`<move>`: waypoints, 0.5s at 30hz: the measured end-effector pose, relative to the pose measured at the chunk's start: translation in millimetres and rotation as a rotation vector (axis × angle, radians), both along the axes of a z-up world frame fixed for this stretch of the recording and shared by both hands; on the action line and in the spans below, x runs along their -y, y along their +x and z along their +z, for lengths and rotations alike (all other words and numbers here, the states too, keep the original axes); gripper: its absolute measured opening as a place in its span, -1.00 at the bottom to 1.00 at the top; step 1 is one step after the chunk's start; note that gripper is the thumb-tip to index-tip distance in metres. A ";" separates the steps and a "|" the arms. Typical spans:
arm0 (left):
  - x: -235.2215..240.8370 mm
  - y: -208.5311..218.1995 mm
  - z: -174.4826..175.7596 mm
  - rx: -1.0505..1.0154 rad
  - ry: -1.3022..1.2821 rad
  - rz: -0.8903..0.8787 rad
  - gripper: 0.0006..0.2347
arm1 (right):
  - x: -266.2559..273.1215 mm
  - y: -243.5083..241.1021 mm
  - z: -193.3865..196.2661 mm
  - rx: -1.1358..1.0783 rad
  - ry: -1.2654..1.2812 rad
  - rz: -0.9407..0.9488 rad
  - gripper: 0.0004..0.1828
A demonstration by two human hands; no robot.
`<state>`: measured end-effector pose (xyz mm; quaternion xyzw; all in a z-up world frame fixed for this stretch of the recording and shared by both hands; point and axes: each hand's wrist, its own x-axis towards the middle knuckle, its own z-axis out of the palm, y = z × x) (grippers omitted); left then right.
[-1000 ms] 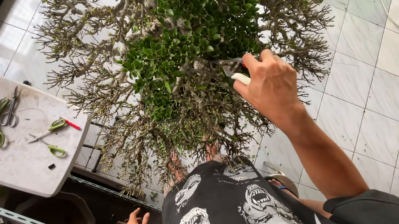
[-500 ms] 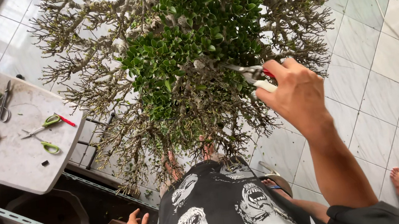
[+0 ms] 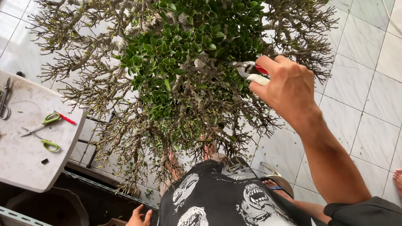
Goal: The person trims a bonsai tree using pruning shears, carefully cutting small branches and leaves to shape the foliage. The person holds branches with one hand while making precise cuts with the other, working around the tree's canopy.
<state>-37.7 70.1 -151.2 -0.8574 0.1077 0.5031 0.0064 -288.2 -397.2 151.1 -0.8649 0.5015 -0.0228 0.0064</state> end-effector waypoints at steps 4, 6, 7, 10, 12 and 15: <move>-11.1 -0.8 -11.2 -0.006 0.012 0.010 -0.49 | 4.5 -3.5 7.6 0.046 -0.022 -0.039 -0.74; -17.6 -0.6 -20.7 -0.021 0.041 -0.001 -0.47 | 6.9 -7.4 17.0 0.052 0.144 -0.106 -0.54; -17.5 -1.8 -21.2 -0.022 0.040 0.000 -0.47 | 9.2 -9.6 17.2 0.050 0.143 -0.105 -0.54; -18.6 -4.5 -28.2 -0.054 0.085 0.012 -0.48 | 18.3 -12.9 16.4 0.038 0.114 -0.044 -0.54; -24.5 -5.8 -40.5 -0.068 0.059 -0.003 -0.47 | 25.5 -10.6 12.5 0.002 0.090 0.020 -0.49; -26.0 -9.6 -44.3 -0.083 0.081 0.013 -0.45 | 29.7 -6.6 7.7 -0.008 0.020 0.101 -0.54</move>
